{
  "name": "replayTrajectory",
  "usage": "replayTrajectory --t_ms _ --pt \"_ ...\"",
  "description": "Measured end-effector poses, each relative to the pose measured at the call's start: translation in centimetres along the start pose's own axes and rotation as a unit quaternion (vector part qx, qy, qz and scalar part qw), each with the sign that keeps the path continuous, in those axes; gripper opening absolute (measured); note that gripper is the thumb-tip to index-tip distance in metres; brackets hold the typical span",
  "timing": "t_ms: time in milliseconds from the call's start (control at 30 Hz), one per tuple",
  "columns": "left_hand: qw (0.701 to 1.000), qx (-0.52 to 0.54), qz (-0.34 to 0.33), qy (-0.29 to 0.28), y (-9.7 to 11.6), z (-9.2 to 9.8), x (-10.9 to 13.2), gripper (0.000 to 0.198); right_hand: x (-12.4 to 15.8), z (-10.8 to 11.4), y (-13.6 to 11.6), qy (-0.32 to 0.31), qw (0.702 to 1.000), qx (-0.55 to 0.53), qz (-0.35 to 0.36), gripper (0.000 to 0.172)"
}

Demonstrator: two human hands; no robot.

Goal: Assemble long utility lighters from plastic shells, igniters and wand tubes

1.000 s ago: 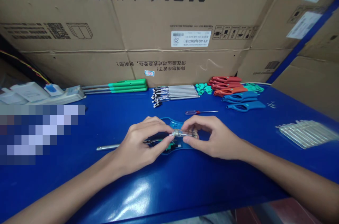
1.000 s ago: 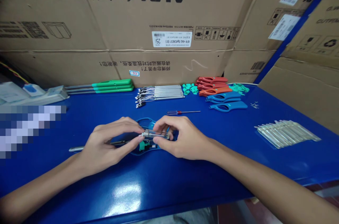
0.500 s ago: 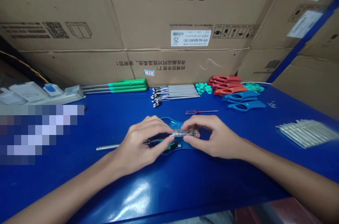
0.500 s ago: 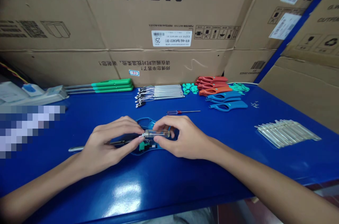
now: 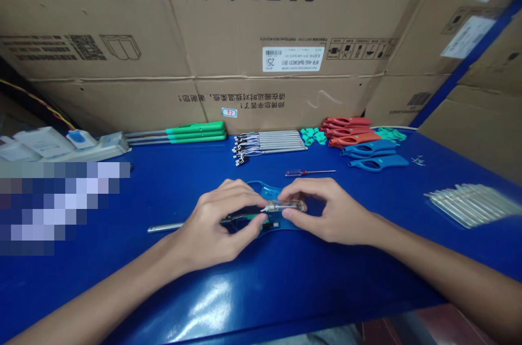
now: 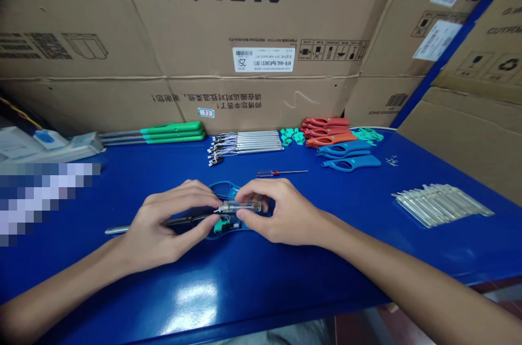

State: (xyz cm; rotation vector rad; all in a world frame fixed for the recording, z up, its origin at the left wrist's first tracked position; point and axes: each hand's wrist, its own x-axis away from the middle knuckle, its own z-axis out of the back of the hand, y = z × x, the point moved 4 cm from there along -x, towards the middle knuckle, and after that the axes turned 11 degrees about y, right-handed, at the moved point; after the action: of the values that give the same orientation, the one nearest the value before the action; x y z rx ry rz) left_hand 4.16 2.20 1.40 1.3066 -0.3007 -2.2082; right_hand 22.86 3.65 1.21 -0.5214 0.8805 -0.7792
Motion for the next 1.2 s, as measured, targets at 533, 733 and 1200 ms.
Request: replayTrajectory --t_ms 533,733,1200 --pt "1.000 0.005 -0.020 0.016 0.26 0.07 -0.26 0.017 0.03 0.03 -0.14 0.010 1.000 0.011 0.015 0.007" --pt "0.999 -0.005 -0.022 0.026 0.30 0.05 -0.38 0.015 -0.08 0.13 -0.15 0.009 1.000 0.003 0.024 0.006" --pt "0.999 0.013 -0.028 0.038 0.64 0.16 -0.37 0.011 -0.14 -0.04 0.34 -0.011 0.999 -0.033 -0.009 0.006"
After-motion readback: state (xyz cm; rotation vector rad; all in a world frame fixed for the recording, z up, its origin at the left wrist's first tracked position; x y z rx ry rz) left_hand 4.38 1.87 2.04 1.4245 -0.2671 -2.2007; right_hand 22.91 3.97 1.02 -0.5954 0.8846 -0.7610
